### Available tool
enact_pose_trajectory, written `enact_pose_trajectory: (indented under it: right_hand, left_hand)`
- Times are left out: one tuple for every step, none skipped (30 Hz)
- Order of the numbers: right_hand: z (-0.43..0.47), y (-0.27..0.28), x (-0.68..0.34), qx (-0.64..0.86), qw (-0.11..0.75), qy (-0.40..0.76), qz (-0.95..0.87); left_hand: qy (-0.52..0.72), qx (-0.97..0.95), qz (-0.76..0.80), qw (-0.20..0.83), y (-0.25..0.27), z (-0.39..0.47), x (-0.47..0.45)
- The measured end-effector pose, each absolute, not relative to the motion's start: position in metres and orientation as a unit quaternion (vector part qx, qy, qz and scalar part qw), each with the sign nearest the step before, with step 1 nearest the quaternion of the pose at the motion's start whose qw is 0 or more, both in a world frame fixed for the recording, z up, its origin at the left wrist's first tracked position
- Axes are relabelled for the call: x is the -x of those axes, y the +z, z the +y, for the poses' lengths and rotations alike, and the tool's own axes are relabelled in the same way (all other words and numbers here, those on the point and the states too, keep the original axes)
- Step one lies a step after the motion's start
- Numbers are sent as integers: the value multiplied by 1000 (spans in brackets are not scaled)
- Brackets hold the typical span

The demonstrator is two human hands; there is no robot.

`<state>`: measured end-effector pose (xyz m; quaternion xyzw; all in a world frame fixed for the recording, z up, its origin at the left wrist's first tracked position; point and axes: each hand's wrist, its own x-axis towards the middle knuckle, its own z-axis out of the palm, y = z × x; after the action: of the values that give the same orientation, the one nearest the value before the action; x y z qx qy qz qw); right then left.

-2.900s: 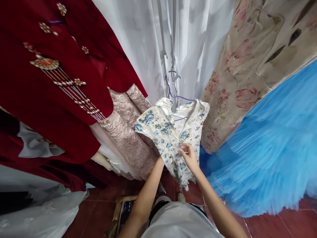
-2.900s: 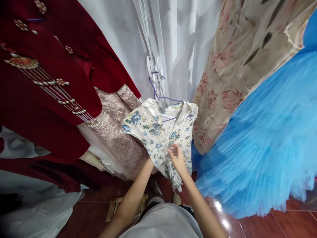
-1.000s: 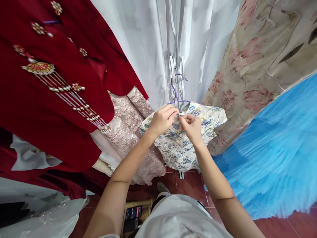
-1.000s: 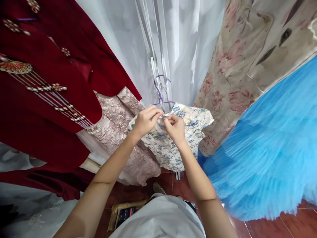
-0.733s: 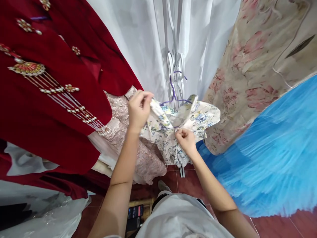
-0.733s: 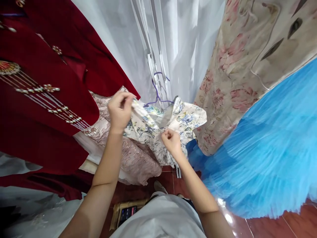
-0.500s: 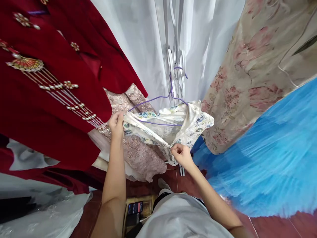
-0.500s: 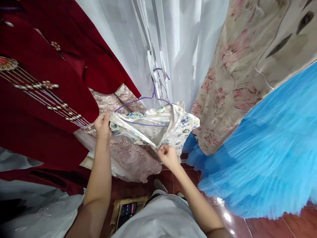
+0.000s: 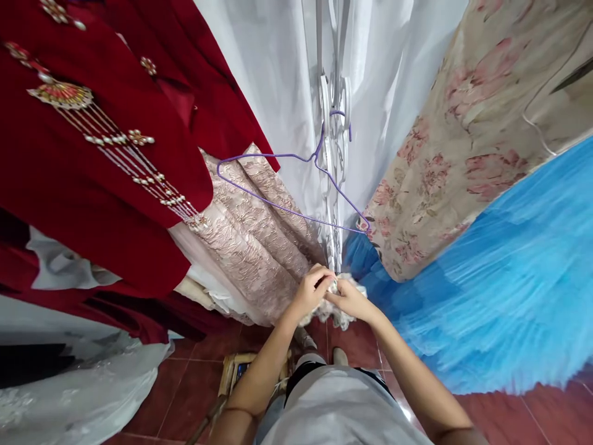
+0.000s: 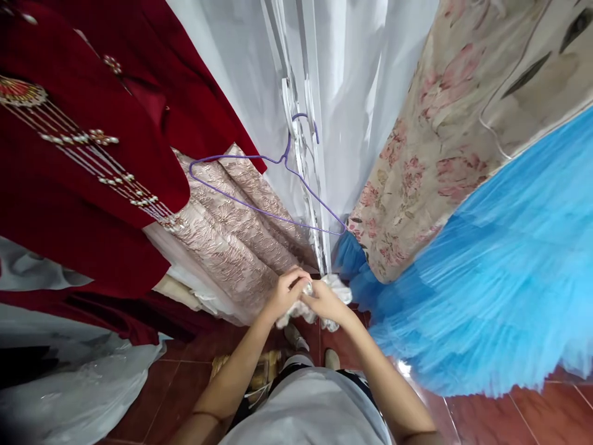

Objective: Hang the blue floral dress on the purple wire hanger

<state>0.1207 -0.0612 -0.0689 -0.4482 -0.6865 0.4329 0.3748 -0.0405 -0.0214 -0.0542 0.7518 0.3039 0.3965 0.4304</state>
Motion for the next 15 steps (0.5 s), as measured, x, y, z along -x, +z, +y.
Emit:
enact_pose_trajectory:
  right_hand:
    - [-67, -68, -129, 453, 363, 435, -688]
    - [-74, -65, -139, 456, 353, 432, -693]
    - [-81, -62, -150, 457, 345, 426, -700]
    - [-87, -57, -161, 453, 341, 421, -708]
    - [-94, -51, -172, 446, 339, 417, -716]
    - [-99, -44, -183, 438, 339, 412, -723]
    - [-104, -36, -195, 434, 339, 405, -730]
    - [-106, -28, -206, 437, 341, 391, -734]
    - [-106, -20, -219, 446, 347, 371, -737]
    - [-104, -12, -231, 460, 357, 345, -736]
    - [-100, -5, -244, 474, 373, 316, -732]
    - [-94, 2, -257, 486, 392, 290, -725]
    - [-85, 7, -269, 495, 415, 269, -715]
    - [-74, 12, -280, 501, 439, 253, -702]
    - [-60, 17, -288, 505, 463, 241, -687]
  left_hand:
    - [394, -732, 287, 477, -61, -24, 36]
    - [388, -708, 265, 528, -69, -26, 32]
    - [372, -686, 242, 577, -78, -29, 29]
    - [345, -669, 223, 620, -87, -32, 26]
    - [307, -659, 216, 652, -96, -37, 24]
    - [262, -656, 221, 673, -105, -42, 21]
    - [216, -656, 233, 685, -111, -47, 19]
    - [177, -659, 246, 689, -116, -52, 17]
    - [150, -664, 258, 686, -120, -55, 15]
    - [137, -672, 268, 677, -121, -58, 15]
    - [137, -683, 275, 662, -121, -58, 16]
    - [151, -695, 285, 643, -120, -57, 19]
    - [170, -706, 299, 620, -117, -54, 22]
    - [189, -713, 314, 597, -113, -51, 27]
    - [208, -715, 330, 581, -109, -46, 32]
